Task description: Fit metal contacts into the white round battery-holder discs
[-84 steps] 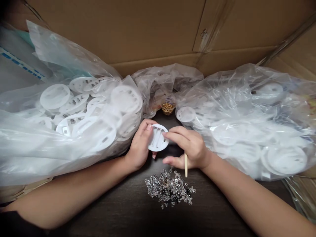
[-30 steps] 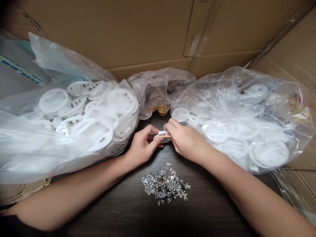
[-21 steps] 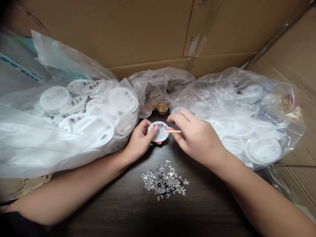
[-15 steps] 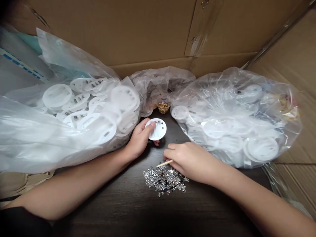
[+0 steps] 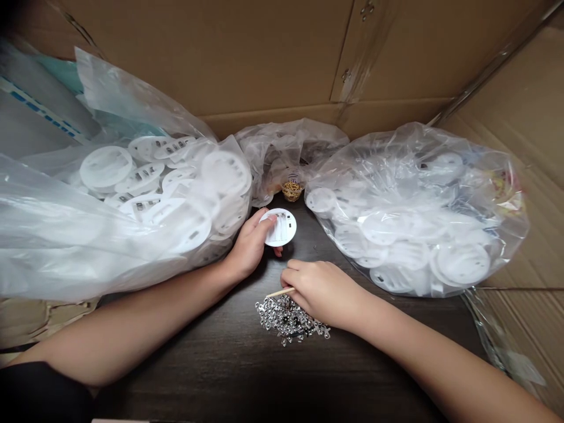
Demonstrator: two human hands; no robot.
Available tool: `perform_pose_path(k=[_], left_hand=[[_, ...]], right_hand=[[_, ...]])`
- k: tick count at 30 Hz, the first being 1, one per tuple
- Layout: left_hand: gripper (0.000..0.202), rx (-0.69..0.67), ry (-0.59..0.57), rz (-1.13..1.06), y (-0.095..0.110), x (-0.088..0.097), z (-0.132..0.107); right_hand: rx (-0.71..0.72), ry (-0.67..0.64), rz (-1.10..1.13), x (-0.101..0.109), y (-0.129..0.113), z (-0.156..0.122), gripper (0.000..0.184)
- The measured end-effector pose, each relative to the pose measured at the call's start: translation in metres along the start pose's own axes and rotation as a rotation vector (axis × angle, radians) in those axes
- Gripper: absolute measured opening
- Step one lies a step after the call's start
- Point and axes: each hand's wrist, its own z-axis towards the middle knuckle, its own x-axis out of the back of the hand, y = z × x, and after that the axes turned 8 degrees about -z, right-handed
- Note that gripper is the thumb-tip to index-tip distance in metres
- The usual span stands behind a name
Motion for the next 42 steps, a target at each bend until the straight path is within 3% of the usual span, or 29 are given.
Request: perform_pose_path(k=[9, 14, 18, 24, 28, 34, 38, 42], left_hand=[[0.027, 0.001, -0.012, -0.062, 0.0, 0.001, -0.001], [0.041, -0.026, -0.017, -0.071, -0.002, 0.002, -0.001], [0.051, -0.028, -0.008, -0.053, -0.004, 0.002, -0.001], [0.044, -0.008, 0.034, -0.081, -0.003, 0.001, -0.001], [0.041, 0.005, 0.036, -0.064, -0.002, 0.002, 0.0], [0.038, -0.028, 0.013, 0.014, 0.0, 0.001, -0.002], [0.04, -0.039, 0.018, 0.038, 0.0, 0.0, -0.002], [0.037, 0.002, 0.008, 0.009, 0.0, 0.0, -0.002]], right_hand=[[-0.072, 0.0, 0.059, 0.003, 0.008, -0.001, 0.011], [-0.047, -0.046, 0.069, 0.009, 0.01, 0.0, 0.015], [0.0, -0.094, -0.021, 0.02, 0.006, 0.009, 0.008], [0.033, -0.148, -0.143, 0.028, 0.0, 0.017, 0.011], [0.044, -0.063, -0.157, 0.019, 0.004, 0.011, 0.004], [0.065, 0.107, -0.152, 0.003, 0.012, 0.004, 0.012], [0.112, 0.237, 0.086, 0.013, 0.01, -0.008, 0.009], [0.092, 0.462, 0.28, 0.036, 0.008, -0.02, 0.014]])
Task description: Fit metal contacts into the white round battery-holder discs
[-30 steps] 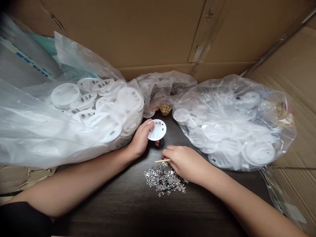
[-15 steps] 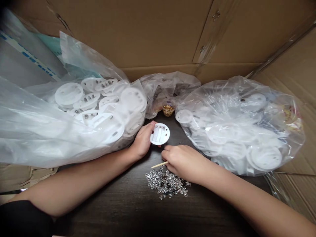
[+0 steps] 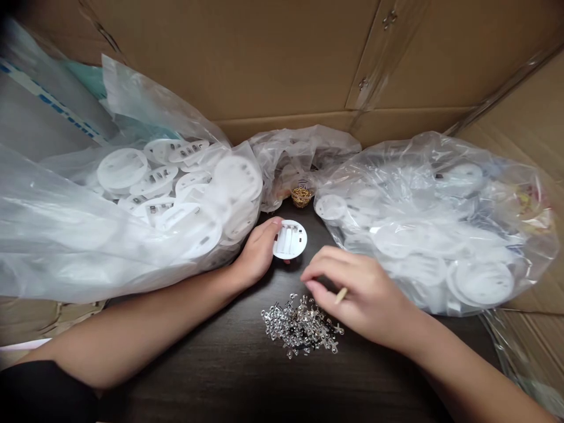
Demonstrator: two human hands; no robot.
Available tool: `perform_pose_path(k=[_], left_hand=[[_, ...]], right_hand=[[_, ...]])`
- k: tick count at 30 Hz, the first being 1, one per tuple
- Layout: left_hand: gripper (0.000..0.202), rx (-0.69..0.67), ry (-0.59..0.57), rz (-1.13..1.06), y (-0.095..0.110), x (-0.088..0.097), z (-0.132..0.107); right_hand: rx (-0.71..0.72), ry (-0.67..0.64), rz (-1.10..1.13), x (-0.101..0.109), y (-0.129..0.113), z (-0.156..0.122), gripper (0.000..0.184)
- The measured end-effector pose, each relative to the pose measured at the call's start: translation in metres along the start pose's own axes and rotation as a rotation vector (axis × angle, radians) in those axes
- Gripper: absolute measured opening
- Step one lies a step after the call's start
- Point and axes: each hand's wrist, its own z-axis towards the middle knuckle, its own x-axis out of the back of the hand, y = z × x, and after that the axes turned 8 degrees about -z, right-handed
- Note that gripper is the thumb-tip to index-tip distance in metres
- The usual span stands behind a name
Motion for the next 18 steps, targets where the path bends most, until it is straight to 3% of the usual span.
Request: perform_pose_path(k=[4, 8, 13, 18], left_hand=[[0.035, -0.02, -0.019, 0.025, 0.001, 0.001, 0.0], [0.038, -0.076, -0.041, 0.062, 0.001, 0.003, -0.003], [0.063, -0.006, -0.107, -0.097, -0.004, 0.005, -0.005], [0.062, -0.009, -0.109, -0.125, -0.007, 0.005, -0.006]], right_hand=[[-0.201, 0.23, 0.011, 0.012, 0.002, 0.015, 0.009], [-0.353, 0.284, 0.16, 0.004, 0.013, 0.039, 0.012], [-0.263, 0.253, 0.248, -0.015, 0.021, 0.054, 0.013], [-0.161, 0.275, 0.143, -0.028, 0.025, 0.053, 0.01]])
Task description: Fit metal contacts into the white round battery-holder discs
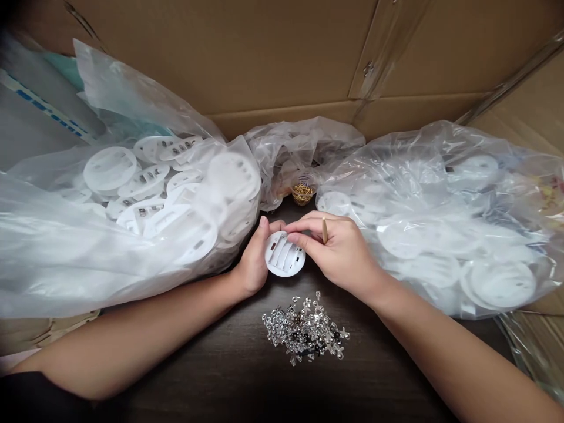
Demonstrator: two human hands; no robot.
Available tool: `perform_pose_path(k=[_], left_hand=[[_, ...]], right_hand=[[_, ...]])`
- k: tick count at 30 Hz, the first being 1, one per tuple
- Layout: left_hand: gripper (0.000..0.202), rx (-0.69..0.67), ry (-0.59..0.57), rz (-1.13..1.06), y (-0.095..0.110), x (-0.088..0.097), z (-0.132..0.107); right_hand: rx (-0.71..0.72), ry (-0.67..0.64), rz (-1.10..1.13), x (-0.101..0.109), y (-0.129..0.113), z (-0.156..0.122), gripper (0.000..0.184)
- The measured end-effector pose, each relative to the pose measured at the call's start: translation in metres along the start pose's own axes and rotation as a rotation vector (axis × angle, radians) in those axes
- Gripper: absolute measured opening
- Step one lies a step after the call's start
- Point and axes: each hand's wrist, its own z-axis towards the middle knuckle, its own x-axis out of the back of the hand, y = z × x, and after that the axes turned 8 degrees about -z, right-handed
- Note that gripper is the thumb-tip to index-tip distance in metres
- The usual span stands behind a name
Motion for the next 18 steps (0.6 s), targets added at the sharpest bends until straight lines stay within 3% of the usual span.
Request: perform_pose_path(k=[8, 18], left_hand=[[0.061, -0.041, 0.01, 0.052, 0.0, -0.002, -0.003], [0.061, -0.068, -0.036, 0.124, 0.002, -0.003, -0.008]], right_hand=[[0.304, 0.088, -0.166, -0.011, 0.008, -0.007, 0.013], [0.403, 0.124, -0.302, -0.015, 0.01, -0.012, 0.021]])
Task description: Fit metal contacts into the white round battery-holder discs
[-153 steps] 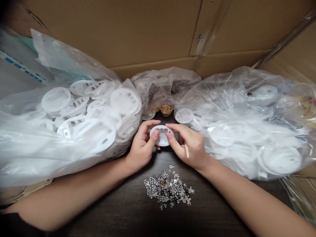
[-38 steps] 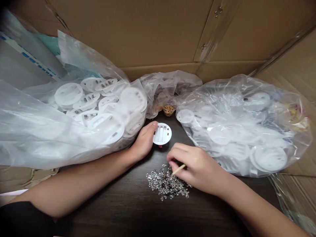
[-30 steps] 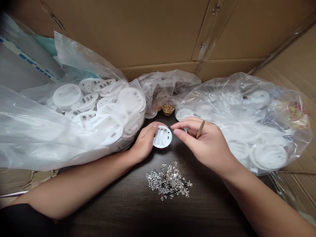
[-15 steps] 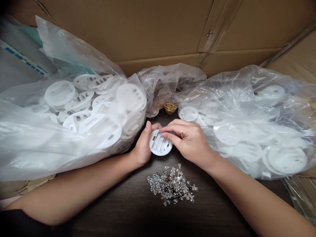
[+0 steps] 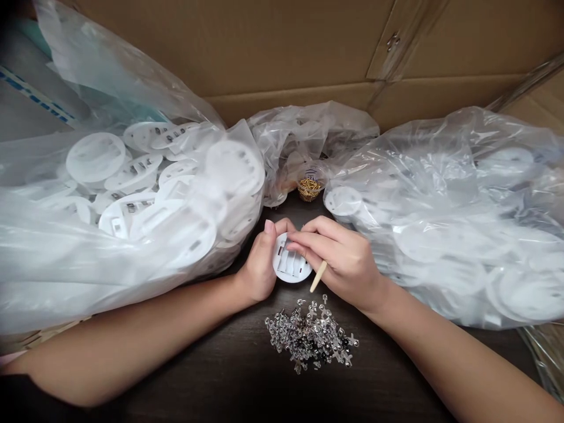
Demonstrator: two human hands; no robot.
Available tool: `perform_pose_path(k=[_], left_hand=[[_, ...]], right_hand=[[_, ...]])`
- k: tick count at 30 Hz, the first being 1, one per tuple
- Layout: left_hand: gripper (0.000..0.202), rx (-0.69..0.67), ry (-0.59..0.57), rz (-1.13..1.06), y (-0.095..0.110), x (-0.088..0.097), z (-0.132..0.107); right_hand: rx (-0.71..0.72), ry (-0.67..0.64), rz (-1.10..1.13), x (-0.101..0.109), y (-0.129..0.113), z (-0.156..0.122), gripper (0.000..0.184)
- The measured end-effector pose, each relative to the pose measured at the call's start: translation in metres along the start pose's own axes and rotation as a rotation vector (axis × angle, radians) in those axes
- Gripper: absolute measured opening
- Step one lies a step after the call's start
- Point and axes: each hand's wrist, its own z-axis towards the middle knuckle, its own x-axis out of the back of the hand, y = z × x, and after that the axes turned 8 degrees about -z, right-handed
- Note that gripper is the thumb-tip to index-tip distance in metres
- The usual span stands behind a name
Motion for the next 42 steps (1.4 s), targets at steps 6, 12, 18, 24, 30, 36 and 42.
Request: perform_pose_path(k=[6, 12, 18, 24, 30, 36, 42], left_hand=[[0.062, -0.01, -0.01, 0.01, 0.0005, -0.0002, -0.0005], [0.063, -0.01, -0.024, 0.044, 0.0029, -0.0004, -0.0014], [0.062, 0.003, -0.012, 0.035, 0.0011, 0.0, -0.0009], [0.063, -0.016, 0.0, 0.062, 0.0018, -0.0006, -0.0007], [0.061, 0.005, 0.0, 0.036, 0.0012, 0.0001, -0.0009], [0.059, -0.02, 0.001, 0.054, 0.0018, 0.0005, -0.0011], [0.061, -0.019, 0.003, 0.105, 0.0015, 0.0004, -0.0014]], right_hand=[[0.033, -0.006, -0.136, -0.0011, -0.0024, -0.0043, 0.021], [0.005, -0.009, -0.135, 0.001, -0.0008, -0.0018, 0.016], [0.097, -0.038, -0.177, 0.0008, 0.0041, -0.0059, 0.023], [0.041, -0.012, -0.212, 0.0011, 0.0014, -0.0064, 0.025], [0.013, 0.012, -0.163, -0.0006, -0.0008, -0.0047, 0.02], [0.062, -0.023, -0.204, 0.0017, 0.0002, -0.0066, 0.021], [0.165, -0.093, -0.475, 0.0071, -0.0031, -0.0081, 0.018]])
